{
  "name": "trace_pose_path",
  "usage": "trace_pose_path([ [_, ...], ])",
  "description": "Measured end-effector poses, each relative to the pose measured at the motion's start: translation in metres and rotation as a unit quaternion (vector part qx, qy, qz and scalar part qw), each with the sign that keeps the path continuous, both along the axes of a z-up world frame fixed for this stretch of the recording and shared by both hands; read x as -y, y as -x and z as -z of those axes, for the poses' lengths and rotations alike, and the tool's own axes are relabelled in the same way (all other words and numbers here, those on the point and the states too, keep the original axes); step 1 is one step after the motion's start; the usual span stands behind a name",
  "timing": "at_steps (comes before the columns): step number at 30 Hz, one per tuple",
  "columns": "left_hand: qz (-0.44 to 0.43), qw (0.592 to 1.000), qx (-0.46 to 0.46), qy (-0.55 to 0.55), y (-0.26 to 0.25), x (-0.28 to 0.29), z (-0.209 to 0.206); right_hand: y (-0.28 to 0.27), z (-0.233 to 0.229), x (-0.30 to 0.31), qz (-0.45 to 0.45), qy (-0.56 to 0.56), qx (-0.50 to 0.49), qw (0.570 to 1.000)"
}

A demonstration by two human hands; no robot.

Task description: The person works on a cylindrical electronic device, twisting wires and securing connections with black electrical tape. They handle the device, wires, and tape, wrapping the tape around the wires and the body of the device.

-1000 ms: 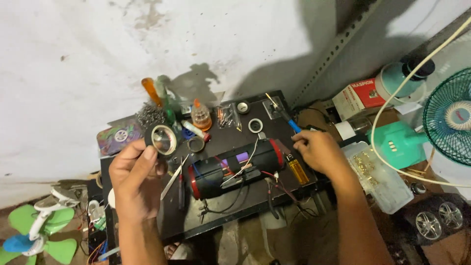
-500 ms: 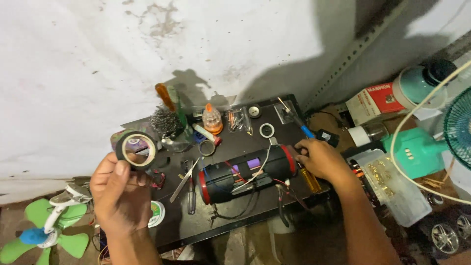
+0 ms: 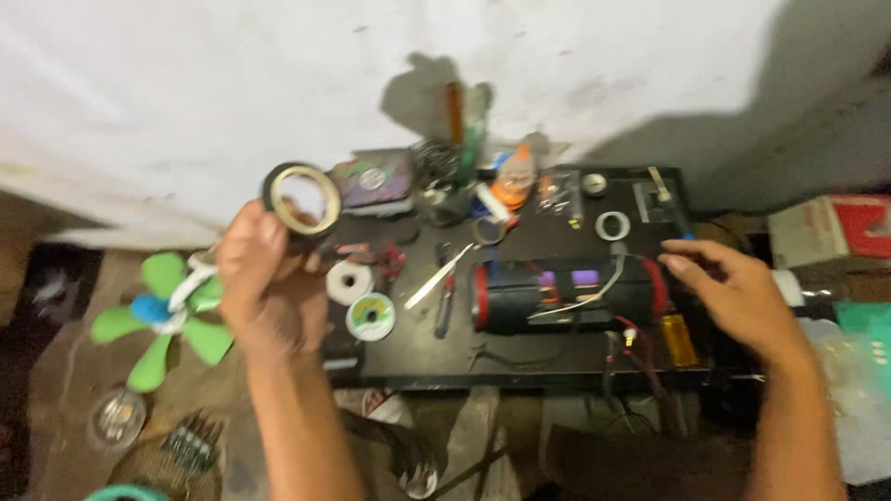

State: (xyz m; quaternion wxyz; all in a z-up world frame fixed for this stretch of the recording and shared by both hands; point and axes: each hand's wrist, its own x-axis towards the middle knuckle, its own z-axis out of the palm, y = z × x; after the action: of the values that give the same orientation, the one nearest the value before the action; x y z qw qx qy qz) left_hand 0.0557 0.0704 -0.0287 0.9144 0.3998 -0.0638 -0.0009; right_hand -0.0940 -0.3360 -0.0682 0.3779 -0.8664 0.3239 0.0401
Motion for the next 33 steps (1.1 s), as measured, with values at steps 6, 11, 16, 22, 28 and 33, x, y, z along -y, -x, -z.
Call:
trace_pose_path([
  [6, -0.025, 0.997, -0.034, -0.062, 0.005, -0.028, 0.008, -0.010, -0.026, -0.043, -0.073, -0.039, -0.137, 0.987],
  [11, -0.033, 0.996, -0.052, -0.066, 0.007, -0.049, 0.009, -0.011, -0.015, -0.038, -0.089, -0.050, -0.136, 0.985],
  [16, -0.045, 0.996, -0.058, -0.056, 0.007, -0.061, 0.003, -0.009, -0.018, -0.033, -0.101, -0.025, -0.116, 0.988],
  [22, -0.047, 0.997, -0.060, -0.030, 0.006, -0.068, 0.002, -0.012, -0.017, -0.042, -0.115, -0.038, -0.173, 0.978],
  [28, -0.040, 0.997, -0.040, -0.047, 0.010, -0.065, -0.003, -0.008, -0.007, -0.035, -0.144, -0.051, -0.138, 0.979],
  [33, -0.072, 0.993, -0.082, -0.049, 0.008, -0.059, -0.003, -0.012, -0.025, -0.050, -0.087, -0.030, -0.158, 0.983],
])
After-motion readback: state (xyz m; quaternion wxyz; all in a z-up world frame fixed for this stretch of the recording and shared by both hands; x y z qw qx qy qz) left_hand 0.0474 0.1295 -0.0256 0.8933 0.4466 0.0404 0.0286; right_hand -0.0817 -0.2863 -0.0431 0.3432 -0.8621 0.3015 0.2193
